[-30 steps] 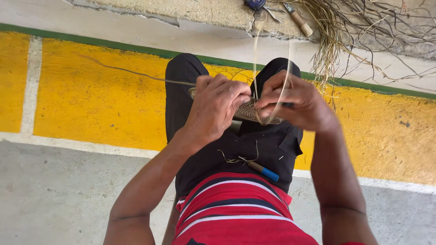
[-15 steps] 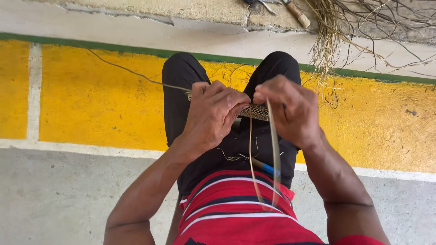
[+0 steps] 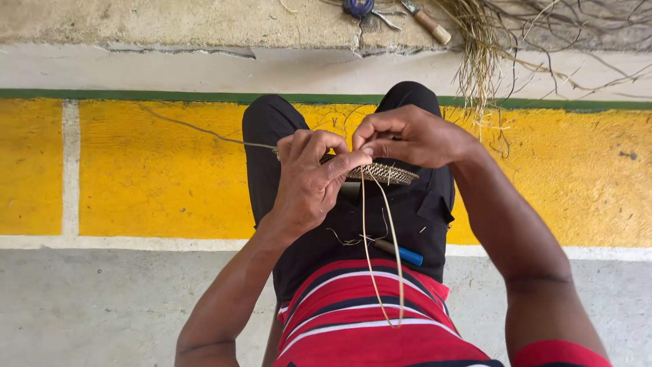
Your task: Weaving a circular base or brim of a basket using thin fiber strips and an awl.
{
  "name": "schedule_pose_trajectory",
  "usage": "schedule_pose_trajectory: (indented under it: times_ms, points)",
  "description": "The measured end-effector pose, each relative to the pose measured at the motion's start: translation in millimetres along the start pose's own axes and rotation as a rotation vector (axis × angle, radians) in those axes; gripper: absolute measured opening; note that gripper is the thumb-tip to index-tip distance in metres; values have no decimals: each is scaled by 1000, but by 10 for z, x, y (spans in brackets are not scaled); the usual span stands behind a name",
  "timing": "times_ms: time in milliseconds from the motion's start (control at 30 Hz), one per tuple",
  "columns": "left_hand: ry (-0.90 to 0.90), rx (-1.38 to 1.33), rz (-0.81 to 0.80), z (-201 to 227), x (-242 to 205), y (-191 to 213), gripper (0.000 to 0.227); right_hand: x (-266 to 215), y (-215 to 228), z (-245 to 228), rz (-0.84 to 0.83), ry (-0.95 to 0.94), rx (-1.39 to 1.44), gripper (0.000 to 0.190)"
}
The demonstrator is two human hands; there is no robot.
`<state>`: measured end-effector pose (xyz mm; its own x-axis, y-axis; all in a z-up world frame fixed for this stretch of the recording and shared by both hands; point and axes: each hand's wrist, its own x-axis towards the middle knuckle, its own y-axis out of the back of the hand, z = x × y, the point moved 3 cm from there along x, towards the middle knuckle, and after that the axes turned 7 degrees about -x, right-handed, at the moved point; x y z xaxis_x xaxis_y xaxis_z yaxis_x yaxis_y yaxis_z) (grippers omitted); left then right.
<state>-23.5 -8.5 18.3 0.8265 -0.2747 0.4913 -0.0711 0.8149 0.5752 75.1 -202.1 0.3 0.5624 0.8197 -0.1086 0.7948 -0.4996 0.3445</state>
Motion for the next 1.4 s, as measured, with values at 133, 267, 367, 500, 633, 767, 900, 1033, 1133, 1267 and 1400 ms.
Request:
schedule_pose_trajectory:
  times_ms: [133, 267, 367, 500, 633, 767, 900, 1033, 1133, 1267, 1400]
  points:
    - [-21, 3, 0, -4, 20, 20, 35, 84, -1, -16, -83, 23, -75, 16]
    - [8, -7, 3, 3, 58, 17, 33, 138, 206, 242, 28, 32, -74, 13]
    - [2, -44, -48, 50, 93, 2, 30, 149, 519, 355, 288, 291, 357, 7]
    - [0, -36, -23, -6, 164, 26, 27, 47, 135, -14, 405, 93, 31, 22]
    - [-26, -29, -34, 15, 130, 24, 27, -135, -270, -239, 603, 143, -281, 10]
    - [-6, 1, -61, 15, 140, -5, 23, 155, 34, -1, 626, 275, -294, 15]
    - [-1, -79, -59, 59, 117, -3, 25, 559, 751, 250, 822, 174, -65, 24]
    - [26, -81, -12, -41, 162, 17, 25, 441, 350, -322, 518, -92, 91, 35]
    - [35, -76, 0, -91, 207, 20, 24, 59, -114, -208, 538, 84, -159, 20]
    - [-16, -68, -31, -52, 210, -7, 24, -27, -199, -268, 730, 132, -123, 14]
    - [0, -68, -63, -33, 165, -33, 22, 412, 181, -368, 848, 29, -127, 19]
